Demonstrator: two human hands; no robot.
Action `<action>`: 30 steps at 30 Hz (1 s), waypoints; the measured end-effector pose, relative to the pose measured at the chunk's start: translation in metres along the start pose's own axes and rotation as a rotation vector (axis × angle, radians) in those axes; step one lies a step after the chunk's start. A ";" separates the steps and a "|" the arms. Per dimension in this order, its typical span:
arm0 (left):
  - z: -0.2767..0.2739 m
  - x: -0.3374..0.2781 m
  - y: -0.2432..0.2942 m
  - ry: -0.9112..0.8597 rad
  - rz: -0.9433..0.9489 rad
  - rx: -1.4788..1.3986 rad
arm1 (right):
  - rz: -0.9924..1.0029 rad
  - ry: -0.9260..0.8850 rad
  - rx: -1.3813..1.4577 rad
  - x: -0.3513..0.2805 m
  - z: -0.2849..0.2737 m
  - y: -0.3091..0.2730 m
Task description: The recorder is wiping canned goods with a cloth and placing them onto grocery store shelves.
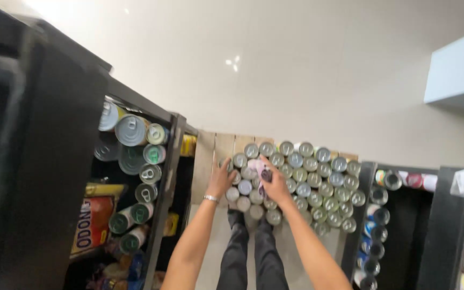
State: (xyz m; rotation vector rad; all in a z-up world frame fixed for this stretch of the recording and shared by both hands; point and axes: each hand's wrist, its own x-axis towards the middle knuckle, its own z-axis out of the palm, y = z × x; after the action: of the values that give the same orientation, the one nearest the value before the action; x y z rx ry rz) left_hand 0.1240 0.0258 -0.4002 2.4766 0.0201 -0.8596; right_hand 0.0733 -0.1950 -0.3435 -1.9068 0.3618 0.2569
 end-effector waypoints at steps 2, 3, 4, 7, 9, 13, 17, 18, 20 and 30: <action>0.019 0.008 -0.017 -0.007 -0.011 -0.054 | 0.116 -0.057 0.030 0.007 0.007 0.008; 0.015 0.008 -0.016 0.008 -0.004 -0.056 | 0.099 -0.055 0.028 0.007 0.007 0.003; 0.011 0.007 -0.015 -0.011 0.056 -0.036 | 0.142 -0.078 0.017 0.007 0.006 -0.002; 0.045 0.048 -0.058 -0.046 0.292 0.260 | 0.182 -0.088 0.000 0.013 0.004 -0.005; 0.050 0.049 -0.076 -0.084 0.450 0.547 | 0.198 -0.088 0.010 0.004 0.018 -0.002; 0.038 0.056 -0.047 -0.159 0.062 0.043 | 0.220 -0.075 0.049 0.007 0.022 -0.025; 0.031 0.050 -0.039 -0.076 0.035 -0.096 | 0.241 -0.103 0.059 0.007 0.032 -0.033; 0.026 0.046 -0.035 -0.076 0.038 -0.098 | 0.240 -0.101 0.056 0.009 0.033 -0.033; 0.015 0.033 -0.028 -0.031 0.003 -0.161 | 0.253 -0.115 0.061 0.009 0.035 -0.033; -0.045 0.001 0.028 0.088 -0.036 -0.121 | 0.170 -0.175 -0.231 0.018 0.048 -0.039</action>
State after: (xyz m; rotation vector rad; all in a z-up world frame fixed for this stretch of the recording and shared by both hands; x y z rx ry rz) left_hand 0.1555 0.0227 -0.3579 2.4047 0.1442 -0.7409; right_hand 0.1047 -0.1398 -0.3326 -2.0629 0.3898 0.5965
